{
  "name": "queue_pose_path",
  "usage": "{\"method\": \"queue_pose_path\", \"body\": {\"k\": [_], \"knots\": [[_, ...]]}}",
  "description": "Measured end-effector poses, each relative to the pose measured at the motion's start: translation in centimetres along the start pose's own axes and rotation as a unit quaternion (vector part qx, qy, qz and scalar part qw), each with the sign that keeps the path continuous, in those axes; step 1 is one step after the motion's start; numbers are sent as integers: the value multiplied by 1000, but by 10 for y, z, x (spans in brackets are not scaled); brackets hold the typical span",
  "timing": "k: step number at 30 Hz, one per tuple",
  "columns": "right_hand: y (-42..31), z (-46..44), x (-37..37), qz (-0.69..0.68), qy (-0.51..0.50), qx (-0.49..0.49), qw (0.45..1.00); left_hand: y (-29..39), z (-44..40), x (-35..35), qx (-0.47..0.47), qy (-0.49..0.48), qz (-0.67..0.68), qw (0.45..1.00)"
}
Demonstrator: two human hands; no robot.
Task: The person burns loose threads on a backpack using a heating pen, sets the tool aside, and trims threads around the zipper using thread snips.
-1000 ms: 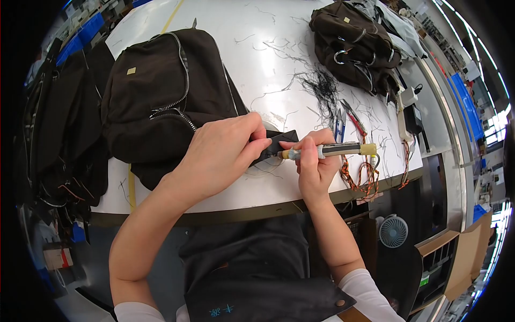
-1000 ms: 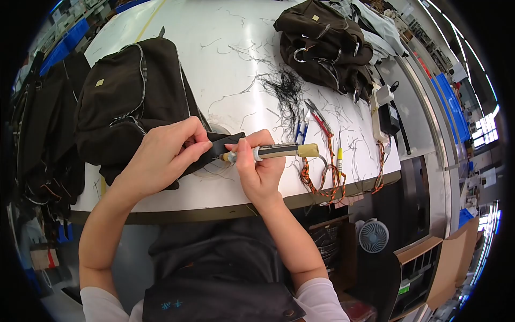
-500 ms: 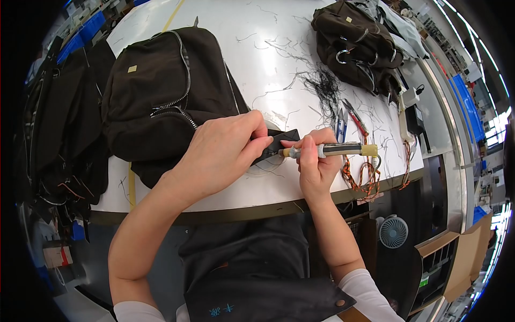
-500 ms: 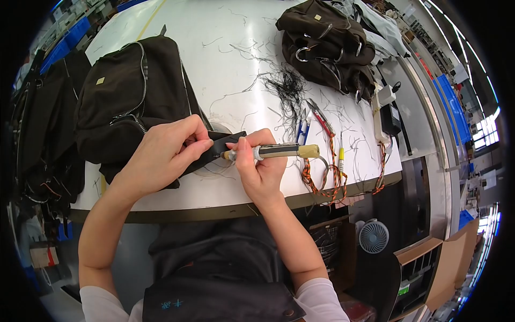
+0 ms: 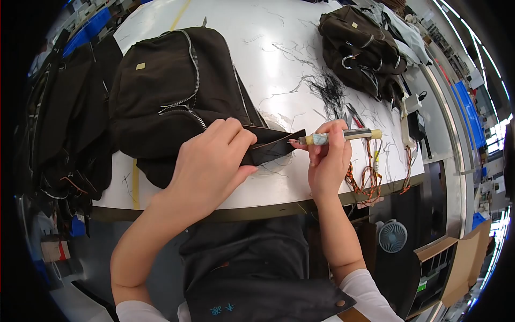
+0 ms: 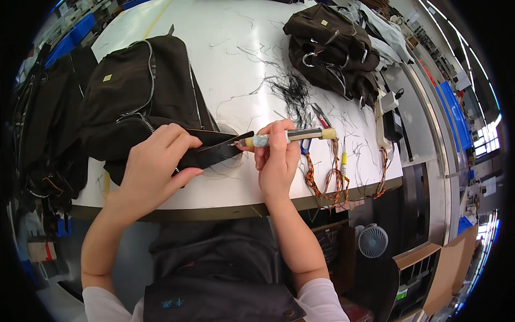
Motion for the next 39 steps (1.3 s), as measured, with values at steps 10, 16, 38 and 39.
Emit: {"method": "queue_pose_path", "body": {"k": [10,16,38,39], "knots": [[8,5,25,-53,28,14,998,-24,-6,26,14,87,57,994],[11,7,23,-49,-6,-22,999,-18,0,18,-157,54,206,964],[15,13,25,44,-61,-102,992,-30,14,-3,-39,-89,280,955],[15,13,24,45,-62,-105,992,-30,14,-3,-42,-91,281,954]]}}
Point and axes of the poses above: each hand's wrist, its own z-axis away from the middle knuckle, its own x-axis out of the palm, y = z × x, the point moved 1 cm from there along -z, towards the middle knuckle, and after that the axes turned 4 degrees about z, right-handed, at the moved point
